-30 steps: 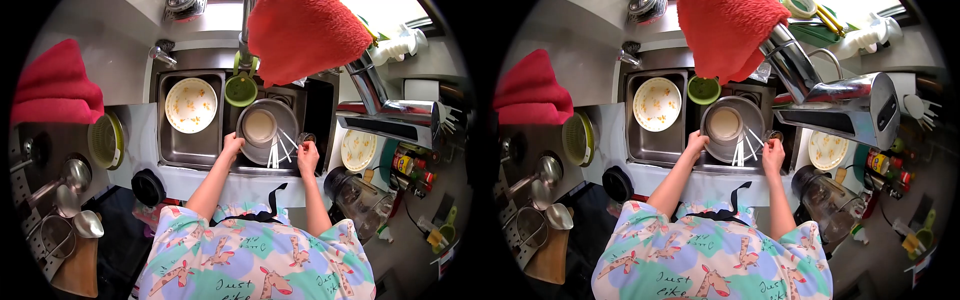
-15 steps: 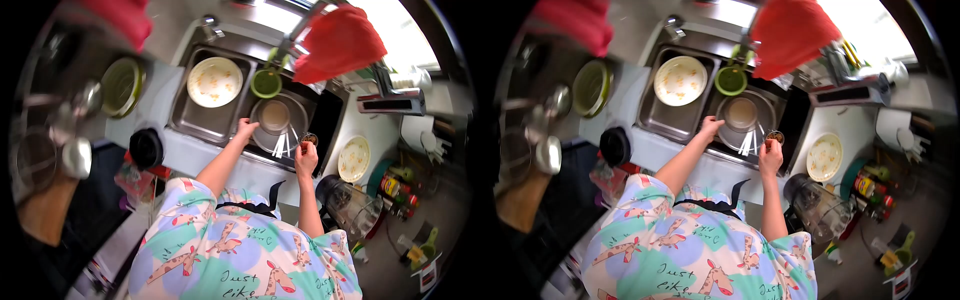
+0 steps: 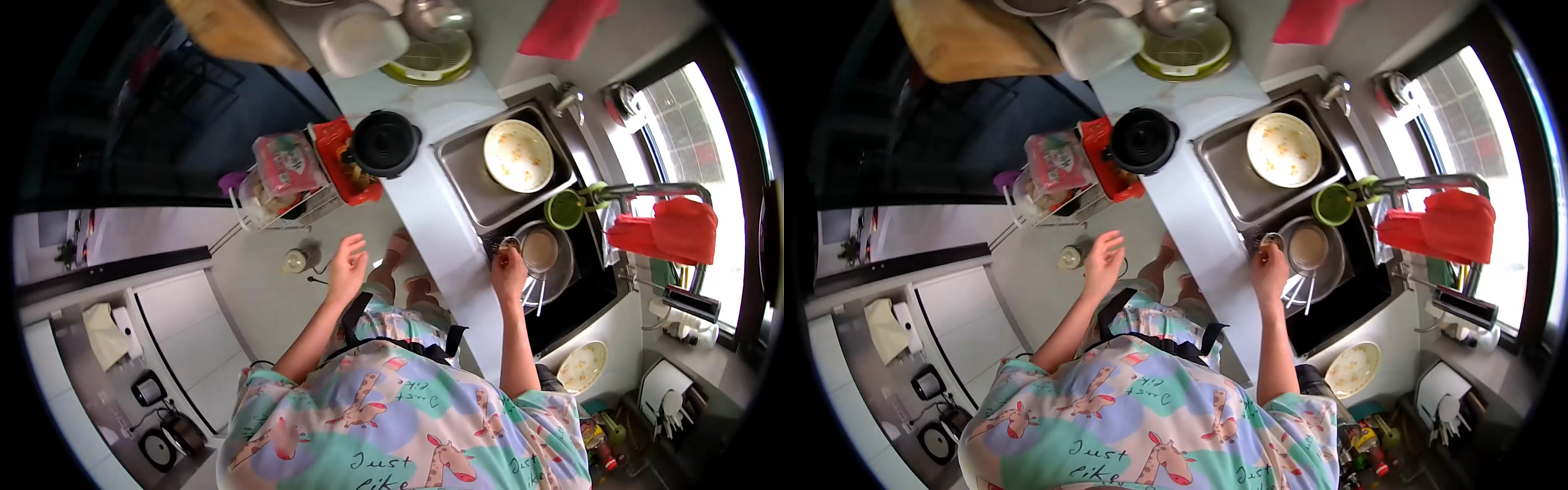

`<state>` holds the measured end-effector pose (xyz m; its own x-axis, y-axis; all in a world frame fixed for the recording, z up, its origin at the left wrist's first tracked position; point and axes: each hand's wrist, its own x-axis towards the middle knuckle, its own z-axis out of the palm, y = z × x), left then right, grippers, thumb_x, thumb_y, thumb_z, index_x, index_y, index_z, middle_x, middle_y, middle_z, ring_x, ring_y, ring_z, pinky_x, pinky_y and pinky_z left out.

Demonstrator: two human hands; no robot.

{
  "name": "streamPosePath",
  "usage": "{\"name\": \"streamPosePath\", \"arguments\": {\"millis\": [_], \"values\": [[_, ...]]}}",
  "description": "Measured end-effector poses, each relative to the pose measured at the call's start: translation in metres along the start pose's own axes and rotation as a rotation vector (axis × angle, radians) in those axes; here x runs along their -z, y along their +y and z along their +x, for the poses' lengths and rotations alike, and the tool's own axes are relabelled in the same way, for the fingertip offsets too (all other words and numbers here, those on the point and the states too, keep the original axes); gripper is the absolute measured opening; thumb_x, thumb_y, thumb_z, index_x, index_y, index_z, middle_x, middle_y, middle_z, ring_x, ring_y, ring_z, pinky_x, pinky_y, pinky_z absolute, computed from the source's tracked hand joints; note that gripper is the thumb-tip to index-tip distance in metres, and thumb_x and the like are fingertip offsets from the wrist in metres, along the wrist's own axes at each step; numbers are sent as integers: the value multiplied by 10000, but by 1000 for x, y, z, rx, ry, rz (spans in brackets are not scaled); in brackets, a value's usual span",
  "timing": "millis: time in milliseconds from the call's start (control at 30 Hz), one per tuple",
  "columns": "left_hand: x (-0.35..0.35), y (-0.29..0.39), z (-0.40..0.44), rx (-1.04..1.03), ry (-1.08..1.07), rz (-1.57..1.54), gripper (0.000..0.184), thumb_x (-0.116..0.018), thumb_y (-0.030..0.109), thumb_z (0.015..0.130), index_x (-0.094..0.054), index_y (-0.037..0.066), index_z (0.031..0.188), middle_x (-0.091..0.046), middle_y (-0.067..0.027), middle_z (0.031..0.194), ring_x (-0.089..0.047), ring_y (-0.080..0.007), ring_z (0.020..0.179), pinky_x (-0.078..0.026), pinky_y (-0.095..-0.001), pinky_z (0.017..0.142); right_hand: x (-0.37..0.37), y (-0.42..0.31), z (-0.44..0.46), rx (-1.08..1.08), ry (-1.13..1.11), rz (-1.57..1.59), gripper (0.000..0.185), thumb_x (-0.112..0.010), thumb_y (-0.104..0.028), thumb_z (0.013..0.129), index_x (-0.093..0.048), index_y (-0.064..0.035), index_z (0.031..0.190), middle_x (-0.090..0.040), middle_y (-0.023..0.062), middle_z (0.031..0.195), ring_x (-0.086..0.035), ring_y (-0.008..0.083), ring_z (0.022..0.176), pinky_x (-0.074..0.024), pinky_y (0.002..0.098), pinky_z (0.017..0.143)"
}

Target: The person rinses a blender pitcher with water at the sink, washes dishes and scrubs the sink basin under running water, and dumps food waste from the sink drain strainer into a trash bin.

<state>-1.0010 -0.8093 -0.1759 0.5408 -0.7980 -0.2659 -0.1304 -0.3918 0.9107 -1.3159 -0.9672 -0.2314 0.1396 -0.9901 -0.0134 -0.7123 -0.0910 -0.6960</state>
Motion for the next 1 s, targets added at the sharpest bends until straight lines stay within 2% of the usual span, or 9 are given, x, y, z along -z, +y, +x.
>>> {"name": "streamPosePath", "arguments": {"millis": [67, 233, 433, 667, 733, 767, 867, 900, 1000], "values": [[35, -31, -7, 14, 121, 37, 373, -586, 14, 865, -478, 35, 1222, -606, -129, 1169, -575, -57, 825, -463, -210, 716, -1, -23, 1, 22, -5, -71, 77, -621, -78, 768, -555, -51, 798, -590, 134, 740, -588, 333, 692, -462, 407, 622], [107, -91, -21, 99, 179, 202, 224, -603, 61, 841, -588, 50, 1064, -679, -99, 999, -655, -159, 770, -513, -281, 697, -8, -127, 2, 195, 4, -178, 70, -625, -93, 772, -561, -89, 802, -588, 91, 750, -601, 317, 668, -482, 406, 576], [202, -265, -48, 192, 145, 328, 144, -625, 134, 813, -637, 63, 938, -682, -130, 883, -677, -248, 780, -536, -330, 687, -120, -222, 2, 418, -264, -87, 73, -617, -86, 774, -579, -76, 835, -616, 132, 801, -611, 360, 687, -495, 434, 589], [294, -353, -125, 855, 120, 324, 200, -586, 137, 772, -682, 86, 939, -685, -120, 799, -665, -238, 724, -534, -349, 644, -314, -254, 58, 437, -336, -2, 83, -568, -110, 818, -578, -67, 888, -613, 183, 808, -597, 400, 800, -483, 463, 674], [302, -329, -131, 948, 125, 264, 203, -572, 146, 787, -682, 88, 948, -686, -105, 783, -659, -208, 693, -530, -331, 610, -369, -227, 79, 264, -240, 67, 104, -528, -107, 837, -572, -45, 908, -613, 208, 837, -587, 411, 835, -478, 443, 686], [304, -316, -133, 994, 124, 233, 205, -565, 150, 795, -682, 88, 952, -686, -97, 776, -656, -193, 677, -529, -322, 593, -402, -210, 86, 124, -19, 64, 92, -489, -93, 845, -577, -67, 854, -606, 162, 751, -604, 335, 730, -466, 395, 580], [305, -299, -133, 981, 102, 181, 217, -550, 166, 815, -679, 86, 970, -685, -80, 782, -652, -155, 665, -521, -299, 559, -429, -203, 121, -1331, -29, 1011, 112, -458, -79, 851, -560, -113, 819, -525, 73, 635, -555, 202, 609, -412, 307, 466], [303, -289, -128, 1016, 108, 179, 225, -548, 173, 814, -677, 88, 977, -684, -79, 785, -654, -150, 667, -518, -289, 544, -471, -138, 135, -1323, -60, 1286, 103, -439, -88, 858, -507, -148, 810, -435, 11, 614, -451, 118, 526, -333, 227, 412], [301, -296, -133, 705, 34, 429, 212, -562, 205, 857, -677, 69, 973, -691, -117, 863, -672, -240, 805, -522, -352, 681, -454, -172, 137, -1601, 5, 1813, 101, -394, -130, 876, -457, -135, 797, -419, 13, 600, -427, 125, 472, -327, 215, 393]]}}
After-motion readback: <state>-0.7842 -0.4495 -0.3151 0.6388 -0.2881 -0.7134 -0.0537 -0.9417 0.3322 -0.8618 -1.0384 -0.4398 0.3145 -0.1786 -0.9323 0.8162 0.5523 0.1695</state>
